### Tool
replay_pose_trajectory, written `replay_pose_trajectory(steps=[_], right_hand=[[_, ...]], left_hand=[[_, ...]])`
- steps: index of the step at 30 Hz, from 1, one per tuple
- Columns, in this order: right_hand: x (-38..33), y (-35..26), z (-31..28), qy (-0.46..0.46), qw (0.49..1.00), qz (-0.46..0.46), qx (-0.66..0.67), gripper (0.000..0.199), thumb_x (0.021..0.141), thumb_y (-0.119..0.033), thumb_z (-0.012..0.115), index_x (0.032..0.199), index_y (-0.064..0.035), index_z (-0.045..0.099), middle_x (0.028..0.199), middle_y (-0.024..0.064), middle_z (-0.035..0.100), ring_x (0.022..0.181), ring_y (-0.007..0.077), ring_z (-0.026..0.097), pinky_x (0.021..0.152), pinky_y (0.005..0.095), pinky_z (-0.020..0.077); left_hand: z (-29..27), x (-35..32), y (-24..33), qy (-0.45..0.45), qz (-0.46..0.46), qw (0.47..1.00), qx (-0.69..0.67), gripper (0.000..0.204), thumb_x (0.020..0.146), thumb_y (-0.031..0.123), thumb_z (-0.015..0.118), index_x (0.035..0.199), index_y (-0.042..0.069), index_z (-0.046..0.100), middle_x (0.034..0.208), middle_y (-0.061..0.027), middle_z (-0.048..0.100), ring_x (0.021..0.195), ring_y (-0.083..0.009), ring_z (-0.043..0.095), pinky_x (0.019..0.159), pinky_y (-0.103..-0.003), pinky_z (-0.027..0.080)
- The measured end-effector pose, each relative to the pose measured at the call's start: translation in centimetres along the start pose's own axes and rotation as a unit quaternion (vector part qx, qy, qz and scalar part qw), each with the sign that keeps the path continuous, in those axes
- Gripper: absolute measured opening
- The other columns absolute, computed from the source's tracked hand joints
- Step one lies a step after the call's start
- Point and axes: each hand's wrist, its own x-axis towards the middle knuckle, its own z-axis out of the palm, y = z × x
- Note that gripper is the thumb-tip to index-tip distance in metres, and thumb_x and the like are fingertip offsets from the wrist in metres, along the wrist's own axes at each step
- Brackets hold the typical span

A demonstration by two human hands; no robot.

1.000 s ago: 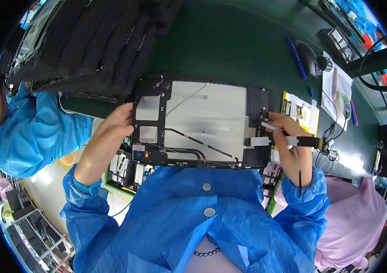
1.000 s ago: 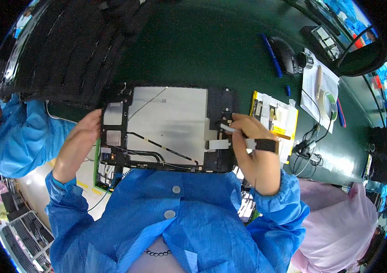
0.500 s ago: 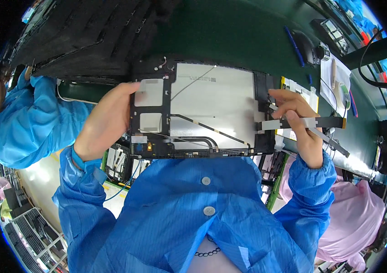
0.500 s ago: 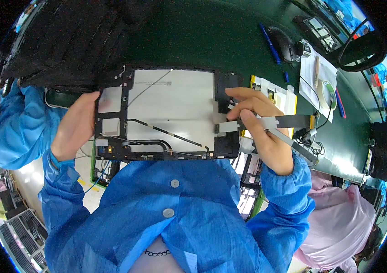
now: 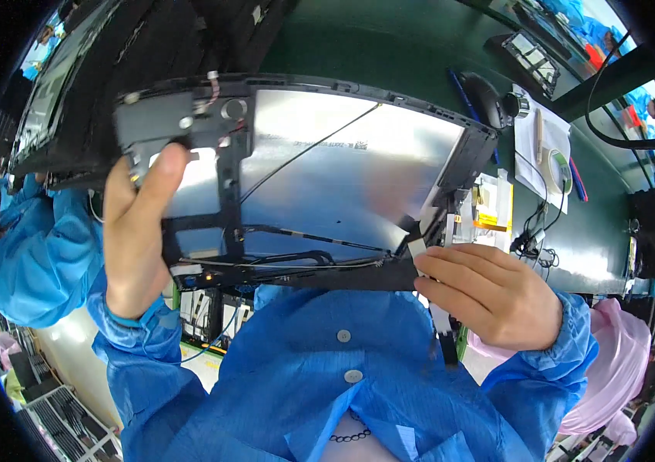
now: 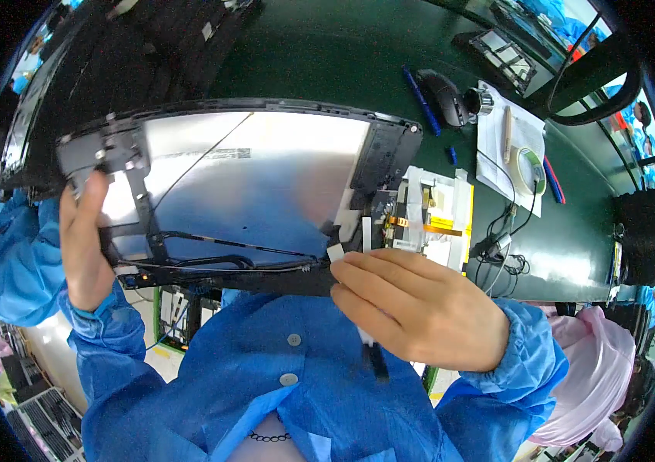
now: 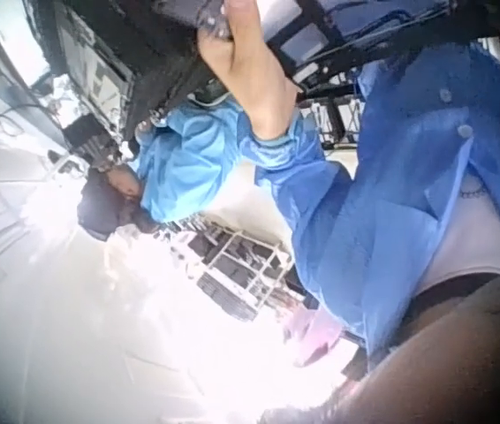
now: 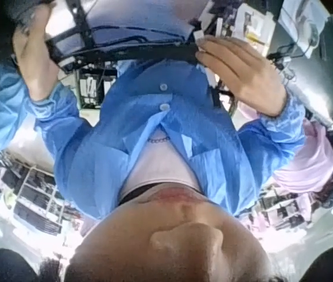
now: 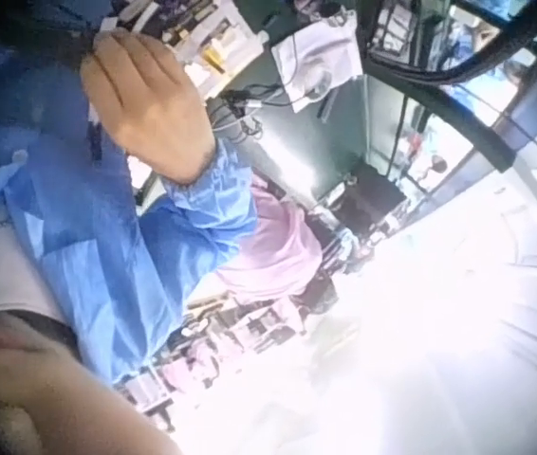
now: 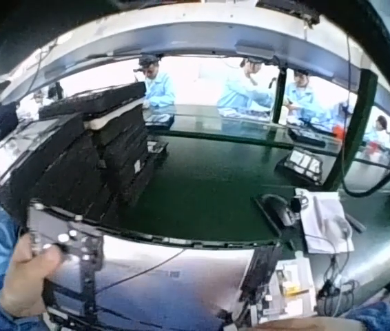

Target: The person assembles a tablet computer by connecting ribbon cables to a tablet frame and a battery pack, then tests the tablet screen. The person uses tweezers and a plastic pry tool for assembly, and a stylus to test the screen.

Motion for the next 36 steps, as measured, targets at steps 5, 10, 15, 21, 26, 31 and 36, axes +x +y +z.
replay_pose_trajectory(steps=[5,10,15,21,26,31,36], right_hand=[[0.1,2.7,-0.2,0.021,0.984,0.124,0.129,0.032,0.077,-0.009,0.058,0.107,0.0011,0.059,0.104,0.0164,0.06,0.094,0.0291,0.06,0.081,0.0364,0.0475],[-1.2,5.7,2.5,0.163,0.542,0.191,0.802,0.053,0.098,-0.042,0.028,0.113,0.0002,0.057,0.113,0.0188,0.059,0.1,0.0278,0.058,0.086,0.0377,0.0462],[-3.3,6.3,3.3,0.306,0.469,0.544,0.625,0.036,0.091,-0.023,0.054,0.12,-0.0015,0.052,0.113,0.0144,0.06,0.103,0.0222,0.058,0.091,0.0306,0.0438],[-0.9,5.2,4.8,0.243,0.605,0.497,0.573,0.025,0.088,-0.012,0.056,0.111,-0.0012,0.055,0.094,0.0045,0.059,0.083,0.0129,0.055,0.077,0.0257,0.0433],[-0.7,3.5,7.6,0.223,0.838,0.416,0.276,0.017,0.084,-0.006,0.06,0.098,0.0015,0.058,0.082,0.008,0.059,0.07,0.0157,0.056,0.058,0.0258,0.0446],[0.2,2.4,8.6,0.267,0.819,0.479,0.17,0.013,0.082,-0.009,0.062,0.09,0.0013,0.062,0.076,0.0143,0.063,0.064,0.0265,0.063,0.055,0.0331,0.048],[0.3,2.4,9.9,0.279,0.8,0.513,0.136,0.012,0.083,-0.011,0.061,0.087,-0.0003,0.058,0.071,0.0184,0.064,0.061,0.0339,0.062,0.051,0.0389,0.0467]], left_hand=[[-3.5,-1.0,-1.7,0.085,0.24,0.965,0.062,0.042,0.082,0.021,0.067,0.115,0.001,0.05,0.101,-0.0073,0.06,0.084,-0.0155,0.056,0.077,-0.028,0.045],[-1.0,0.9,2.7,-0.303,0.496,0.811,0.07,0.029,0.065,0.017,0.078,0.092,0.01,0.07,0.087,-0.0134,0.06,0.077,-0.0205,0.062,0.056,-0.023,0.046],[0.7,0.8,2.0,-0.368,0.673,0.615,0.181,0.028,0.076,0.021,0.064,0.1,0.034,0.069,0.1,-0.0025,0.06,0.083,-0.017,0.059,0.065,-0.023,0.044],[-2.2,1.5,-2.6,-0.354,0.507,0.616,0.487,0.047,0.074,0.012,0.059,0.119,0.025,0.059,0.113,-0.0026,0.056,0.098,-0.0175,0.057,0.083,-0.031,0.046],[-2.6,1.5,-4.1,-0.353,0.428,0.586,0.59,0.055,0.076,0.008,0.054,0.127,0.026,0.052,0.125,-0.0058,0.05,0.105,-0.02,0.054,0.093,-0.034,0.042],[-1.0,1.6,-3.5,-0.316,0.394,0.512,0.695,0.065,0.077,0.005,0.05,0.137,0.027,0.04,0.139,-0.0096,0.037,0.119,-0.0236,0.045,0.104,-0.039,0.033],[0.5,1.1,-2.2,-0.298,0.34,0.532,0.716,0.059,0.08,0.009,0.043,0.138,0.022,0.039,0.143,-0.0104,0.033,0.126,-0.0266,0.04,0.107,-0.038,0.031]])
